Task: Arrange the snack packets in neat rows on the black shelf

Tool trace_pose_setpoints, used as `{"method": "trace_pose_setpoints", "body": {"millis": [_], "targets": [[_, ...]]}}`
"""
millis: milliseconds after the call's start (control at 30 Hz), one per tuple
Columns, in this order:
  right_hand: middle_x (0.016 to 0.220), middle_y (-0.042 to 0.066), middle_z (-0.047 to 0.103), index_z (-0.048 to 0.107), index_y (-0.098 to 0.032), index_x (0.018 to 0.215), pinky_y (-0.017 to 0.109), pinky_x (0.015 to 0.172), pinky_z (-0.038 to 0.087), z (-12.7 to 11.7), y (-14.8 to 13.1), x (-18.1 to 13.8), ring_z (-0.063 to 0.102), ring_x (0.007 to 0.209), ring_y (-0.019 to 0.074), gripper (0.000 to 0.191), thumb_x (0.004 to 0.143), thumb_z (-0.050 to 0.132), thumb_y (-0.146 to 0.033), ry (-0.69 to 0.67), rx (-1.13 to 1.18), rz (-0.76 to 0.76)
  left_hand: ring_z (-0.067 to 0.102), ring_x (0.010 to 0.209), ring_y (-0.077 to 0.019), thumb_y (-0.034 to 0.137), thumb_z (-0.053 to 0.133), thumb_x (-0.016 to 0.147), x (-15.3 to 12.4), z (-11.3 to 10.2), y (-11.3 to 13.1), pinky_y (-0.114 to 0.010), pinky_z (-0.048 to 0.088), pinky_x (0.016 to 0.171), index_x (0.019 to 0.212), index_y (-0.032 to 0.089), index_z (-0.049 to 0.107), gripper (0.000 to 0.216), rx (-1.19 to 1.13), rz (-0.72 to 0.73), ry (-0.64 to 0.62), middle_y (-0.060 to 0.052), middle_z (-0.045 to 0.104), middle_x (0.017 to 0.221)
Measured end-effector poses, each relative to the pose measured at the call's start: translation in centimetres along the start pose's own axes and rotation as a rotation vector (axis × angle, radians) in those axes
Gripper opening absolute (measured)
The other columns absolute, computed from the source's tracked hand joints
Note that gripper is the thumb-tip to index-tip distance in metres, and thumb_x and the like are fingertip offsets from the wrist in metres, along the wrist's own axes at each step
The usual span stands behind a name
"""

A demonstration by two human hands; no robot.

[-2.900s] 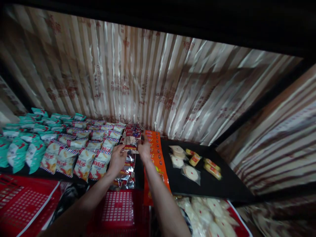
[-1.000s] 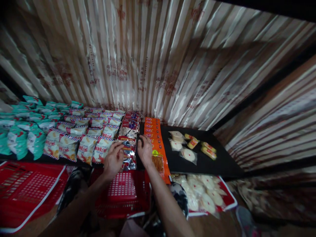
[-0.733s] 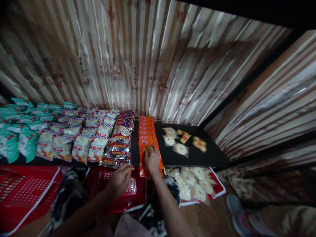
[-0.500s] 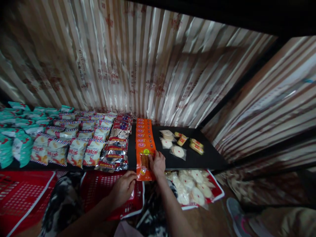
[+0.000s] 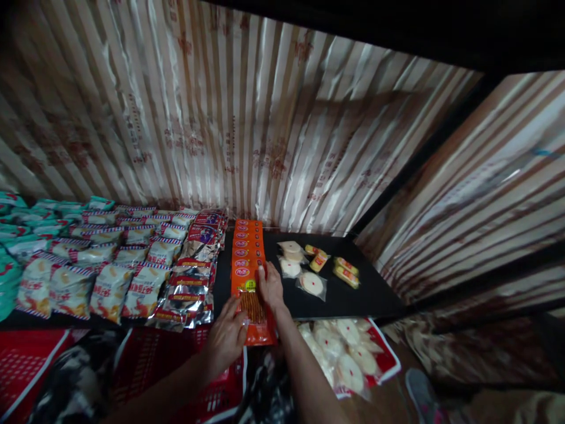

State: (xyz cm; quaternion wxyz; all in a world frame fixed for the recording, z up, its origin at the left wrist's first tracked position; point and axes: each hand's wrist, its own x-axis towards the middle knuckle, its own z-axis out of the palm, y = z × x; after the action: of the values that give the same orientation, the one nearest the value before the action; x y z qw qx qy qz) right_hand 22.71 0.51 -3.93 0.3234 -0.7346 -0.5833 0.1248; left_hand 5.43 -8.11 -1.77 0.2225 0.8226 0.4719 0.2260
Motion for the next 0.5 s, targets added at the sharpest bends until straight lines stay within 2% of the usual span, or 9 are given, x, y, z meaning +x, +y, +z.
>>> {"method": "trace_pose_setpoints", "body": {"millis": [100,200,367,500], "targets": [[0.134,0.014,0.048,0.047,-0.010,0.128,0.039,0.108,0.027,0.1,0.3,2.7,0.039,0.128,0.0218,0.059,0.090,0.023,-0.048,-0.022,0.125,0.071,0.022,0.136,-0.0294,0.026,0.044,0.081,2.1,1.0,0.7,-0.046,0.029,0.108,0.128,0.011,0.048,0.050,0.012,-0.015,-0.041,-0.014,0.034,0.143],[0.137,0.015,0.044,0.042,-0.007,0.132,0.037,0.110,0.024,0.4,0.8,5.1,0.036,0.130,0.0219,0.066,0.090,0.020,-0.053,-0.052,0.226,0.130,0.017,0.137,-0.0318,0.031,0.045,0.082,4.3,2.0,1.0,-0.050,0.025,0.108,0.133,0.012,0.043,0.054,0.037,-0.044,-0.044,-0.014,0.029,0.146],[0.137,0.016,0.044,0.043,-0.006,0.132,0.036,0.111,0.021,1.4,1.3,7.5,0.035,0.130,0.0215,0.073,0.088,0.016,-0.058,-0.040,0.289,0.111,0.020,0.136,-0.0327,0.038,0.049,0.080,7.0,3.5,0.6,-0.053,0.018,0.110,0.132,0.015,0.045,0.057,0.103,-0.066,0.009,-0.013,0.032,0.144],[0.136,0.015,0.045,0.048,-0.008,0.129,0.036,0.111,0.022,2.2,1.6,8.3,0.036,0.130,0.0212,0.073,0.088,0.016,-0.060,-0.043,0.301,0.087,0.025,0.134,-0.0335,0.041,0.050,0.080,7.6,4.4,0.0,-0.055,0.016,0.110,0.133,0.018,0.044,0.058,0.122,-0.073,0.015,-0.012,0.036,0.143]]}}
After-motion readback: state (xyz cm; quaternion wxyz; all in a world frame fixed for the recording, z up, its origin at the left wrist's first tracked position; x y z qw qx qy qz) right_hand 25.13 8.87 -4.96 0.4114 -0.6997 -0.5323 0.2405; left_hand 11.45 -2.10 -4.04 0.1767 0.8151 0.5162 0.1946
